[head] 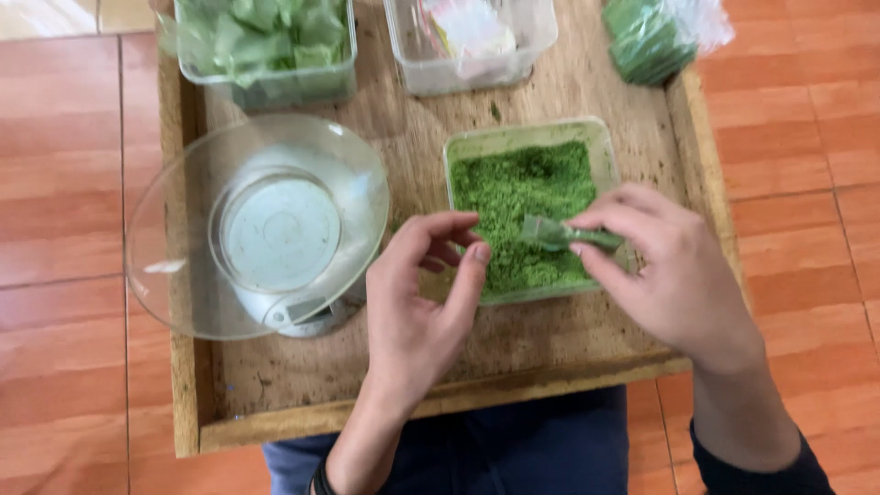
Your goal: Filling small plastic bags with green powder using a spoon and sealing them.
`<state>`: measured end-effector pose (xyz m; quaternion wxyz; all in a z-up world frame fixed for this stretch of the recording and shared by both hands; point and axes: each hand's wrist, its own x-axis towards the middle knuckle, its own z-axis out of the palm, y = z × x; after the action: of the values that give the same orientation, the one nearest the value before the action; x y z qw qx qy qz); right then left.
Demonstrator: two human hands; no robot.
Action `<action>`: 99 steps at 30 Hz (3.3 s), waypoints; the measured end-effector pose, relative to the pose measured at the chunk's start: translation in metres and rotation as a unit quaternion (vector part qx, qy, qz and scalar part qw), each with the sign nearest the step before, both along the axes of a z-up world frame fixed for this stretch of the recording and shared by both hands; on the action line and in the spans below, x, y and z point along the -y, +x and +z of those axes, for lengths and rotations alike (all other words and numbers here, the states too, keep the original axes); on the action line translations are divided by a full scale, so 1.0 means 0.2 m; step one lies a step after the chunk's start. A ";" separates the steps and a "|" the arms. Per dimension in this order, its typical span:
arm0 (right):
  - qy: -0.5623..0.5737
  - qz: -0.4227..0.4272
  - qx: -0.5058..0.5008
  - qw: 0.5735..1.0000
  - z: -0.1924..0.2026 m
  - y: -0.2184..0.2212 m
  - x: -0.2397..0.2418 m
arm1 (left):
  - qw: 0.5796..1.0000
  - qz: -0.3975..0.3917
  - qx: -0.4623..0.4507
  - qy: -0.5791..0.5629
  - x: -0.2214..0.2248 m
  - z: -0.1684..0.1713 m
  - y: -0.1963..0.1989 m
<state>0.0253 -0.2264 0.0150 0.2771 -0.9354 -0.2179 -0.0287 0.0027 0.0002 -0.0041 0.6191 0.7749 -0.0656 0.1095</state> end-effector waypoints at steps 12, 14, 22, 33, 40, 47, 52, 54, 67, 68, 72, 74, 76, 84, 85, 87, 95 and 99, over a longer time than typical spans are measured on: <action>0.101 -0.042 0.008 0.994 -0.04 -0.02 -0.01 | 1.000 -0.001 -0.012 0.004 0.01 0.00 -0.01; 0.141 -0.074 0.003 0.987 -0.07 -0.04 -0.01 | 1.000 -0.001 -0.015 0.002 0.02 0.00 -0.01; 0.556 -0.072 -0.119 0.820 -0.19 -0.07 -0.16 | 0.997 -0.046 0.067 0.010 0.13 0.06 0.04; 0.464 -0.135 -0.021 0.875 -0.15 -0.08 -0.23 | 0.996 -0.022 0.079 0.018 0.12 0.02 0.05; 0.419 -0.141 0.012 0.897 -0.13 -0.09 -0.25 | 0.996 -0.017 0.088 -0.005 0.12 0.02 0.05; 0.428 -0.130 -0.001 0.894 -0.14 -0.10 -0.25 | 0.996 -0.007 0.084 0.003 0.12 0.00 0.05; 0.455 -0.188 -0.037 0.869 -0.16 -0.09 -0.25 | 0.996 -0.017 0.082 -0.004 0.12 0.01 0.04; 0.453 -0.182 -0.045 0.872 -0.16 -0.09 -0.25 | 0.998 -0.026 0.063 -0.007 0.10 0.01 0.03; 0.408 -0.063 -0.040 0.910 -0.10 -0.08 -0.19 | 0.995 -0.052 0.076 0.037 0.07 0.02 0.04; 0.406 -0.064 -0.040 0.911 -0.08 -0.08 -0.19 | 0.995 -0.053 0.076 0.035 0.07 0.02 0.04; 0.307 -0.052 -0.013 0.950 -0.01 -0.08 -0.20 | 0.993 -0.077 0.080 0.028 0.06 0.02 0.05; 0.266 -0.030 0.011 0.963 0.02 -0.07 -0.19 | 0.993 -0.078 0.086 0.029 0.06 0.01 0.05; 0.209 0.013 0.041 0.977 0.04 -0.05 -0.16 | 0.992 -0.061 0.108 0.021 0.06 0.00 0.04; 0.167 -0.153 0.092 0.970 0.11 0.23 0.36 | 0.995 -0.020 0.097 -0.011 -0.04 -0.04 -0.03; 0.157 -0.182 0.082 0.967 0.09 0.30 0.43 | 0.995 -0.018 0.094 -0.001 -0.04 -0.03 -0.04; 0.149 -0.247 0.035 0.957 0.05 0.45 0.42 | 0.996 -0.012 0.088 -0.001 -0.05 -0.03 -0.06; 0.152 -0.271 0.070 0.948 -0.30 0.69 0.58 | 0.995 -0.016 0.094 0.031 -0.09 -0.09 -0.13; 0.149 -0.304 0.108 0.935 -0.35 0.70 0.62 | 0.995 -0.043 0.027 0.091 -0.09 -0.13 -0.13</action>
<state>0.1657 -0.3508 -0.0549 0.3662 -0.8961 0.0555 -0.2446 -0.0241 0.0187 -0.0293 0.5479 0.8214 -0.1254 0.0970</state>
